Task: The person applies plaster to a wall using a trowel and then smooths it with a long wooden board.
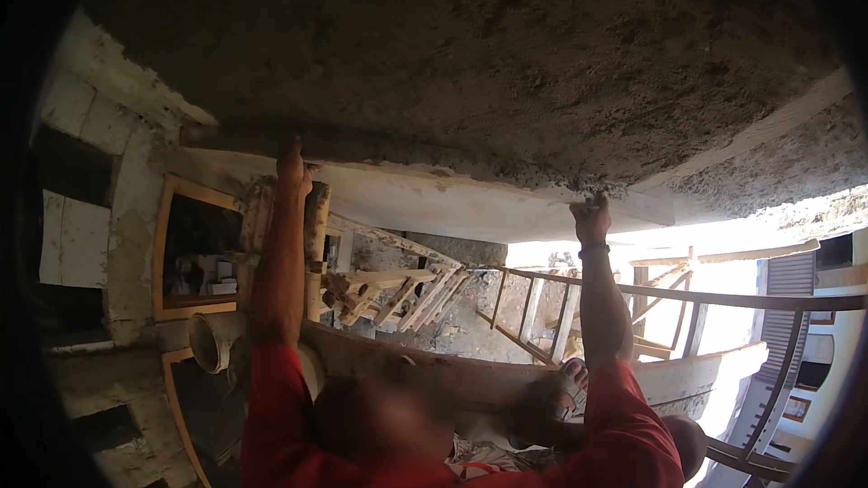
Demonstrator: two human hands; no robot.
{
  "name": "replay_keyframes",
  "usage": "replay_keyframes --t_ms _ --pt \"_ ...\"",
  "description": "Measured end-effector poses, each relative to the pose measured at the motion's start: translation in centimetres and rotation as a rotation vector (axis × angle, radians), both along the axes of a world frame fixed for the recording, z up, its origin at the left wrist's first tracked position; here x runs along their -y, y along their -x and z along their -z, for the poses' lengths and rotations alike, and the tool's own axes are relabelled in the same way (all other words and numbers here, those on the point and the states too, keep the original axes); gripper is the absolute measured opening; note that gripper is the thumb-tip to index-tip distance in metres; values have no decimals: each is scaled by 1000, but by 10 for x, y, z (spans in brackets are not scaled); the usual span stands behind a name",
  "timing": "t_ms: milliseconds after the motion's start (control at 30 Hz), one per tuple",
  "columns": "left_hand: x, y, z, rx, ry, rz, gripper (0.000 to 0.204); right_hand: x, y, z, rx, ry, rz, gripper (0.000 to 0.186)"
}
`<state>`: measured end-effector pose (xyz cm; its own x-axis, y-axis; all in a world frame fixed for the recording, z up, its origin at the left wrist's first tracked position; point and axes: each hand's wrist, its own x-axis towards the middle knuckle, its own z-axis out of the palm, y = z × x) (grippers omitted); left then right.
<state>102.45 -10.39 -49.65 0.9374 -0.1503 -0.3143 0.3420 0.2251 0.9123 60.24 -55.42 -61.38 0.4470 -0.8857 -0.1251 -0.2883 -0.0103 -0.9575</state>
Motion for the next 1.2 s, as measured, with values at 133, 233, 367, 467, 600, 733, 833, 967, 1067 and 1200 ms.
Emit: replay_keyframes --t_ms 133,233,367,467,600,733,833,967,1067,1200 --pt "4 5 0 -39 -30 16 51 27 14 26 -384 464 -85 63" --pt "-9 -10 25 -23 -113 -27 51 3 8 31 -178 230 -71 68" --pt "-2 15 56 -65 -118 -83 51 5 22 10 -423 403 -126 74" --pt "13 44 95 -166 -40 -70 51 40 58 25 -78 87 -32 69" --pt "-13 55 165 -305 82 -72 51 34 61 32 -308 347 -101 59" --pt "16 69 184 -313 41 -80 46 40 69 26 -533 482 -75 57" --pt "34 65 187 -367 60 -80 48 48 73 27 -565 478 -76 57" --pt "19 28 190 -392 98 -40 51 37 49 31 -468 339 -105 57" --pt "25 14 193 -428 116 -60 50 24 41 31 -448 321 -77 55" --pt "2 -1 214 -462 257 -187 46 0 14 22 -499 328 -98 60"
